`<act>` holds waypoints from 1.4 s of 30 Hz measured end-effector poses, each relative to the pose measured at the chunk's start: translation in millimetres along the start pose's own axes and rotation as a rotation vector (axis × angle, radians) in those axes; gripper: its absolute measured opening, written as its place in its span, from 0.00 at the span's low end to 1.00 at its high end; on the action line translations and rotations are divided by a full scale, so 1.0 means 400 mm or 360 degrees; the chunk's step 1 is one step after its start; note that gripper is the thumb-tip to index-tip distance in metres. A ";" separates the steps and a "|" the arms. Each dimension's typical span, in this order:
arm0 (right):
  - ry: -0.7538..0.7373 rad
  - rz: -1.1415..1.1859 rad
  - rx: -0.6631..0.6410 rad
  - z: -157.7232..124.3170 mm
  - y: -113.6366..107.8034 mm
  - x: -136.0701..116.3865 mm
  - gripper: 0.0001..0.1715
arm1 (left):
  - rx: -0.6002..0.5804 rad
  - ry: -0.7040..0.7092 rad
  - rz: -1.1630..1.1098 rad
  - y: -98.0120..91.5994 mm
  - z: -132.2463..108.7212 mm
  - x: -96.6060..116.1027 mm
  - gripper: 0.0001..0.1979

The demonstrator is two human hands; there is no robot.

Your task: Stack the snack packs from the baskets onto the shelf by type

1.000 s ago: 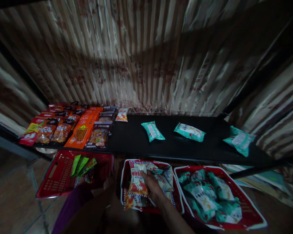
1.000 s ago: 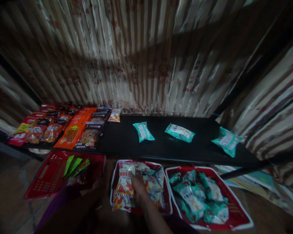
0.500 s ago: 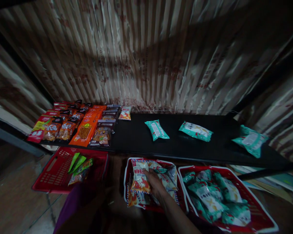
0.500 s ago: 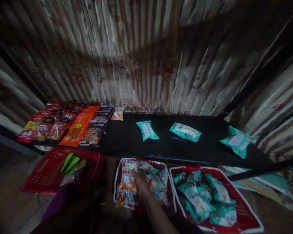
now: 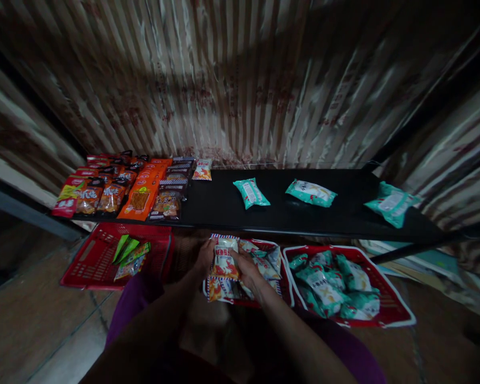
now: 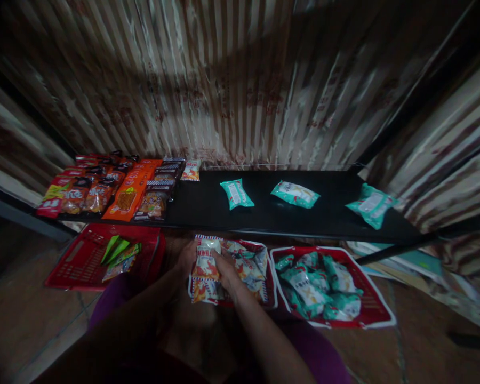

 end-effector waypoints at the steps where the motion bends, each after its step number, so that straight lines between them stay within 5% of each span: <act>1: -0.0011 -0.0002 -0.0016 -0.005 0.000 -0.005 0.13 | -0.0001 0.0025 0.0021 0.010 0.008 0.001 0.17; 9: -0.0292 -0.0164 -0.0229 -0.042 0.015 -0.047 0.17 | -0.0024 0.0225 0.0128 0.029 -0.012 0.072 0.21; 23: -0.0532 0.0126 0.0058 -0.024 0.005 -0.152 0.18 | -0.0318 0.0430 0.0444 0.087 0.028 0.135 0.21; 31: -0.0680 -0.0063 0.0270 -0.023 0.016 -0.253 0.21 | -0.0440 0.0422 0.0459 0.148 0.040 0.195 0.20; 42: -0.0630 0.0029 0.0264 0.089 0.083 -0.340 0.21 | -0.0457 0.0422 0.0306 0.103 0.123 0.265 0.19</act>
Point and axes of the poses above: each hand's wrist, its own z-axis towards the middle knuckle, its own y-axis out of the palm, x = y × z, the point moved 3 cm from there along z, towards the middle knuckle, and after that the axes turned 15 degrees about -x, right-handed, at the moved point
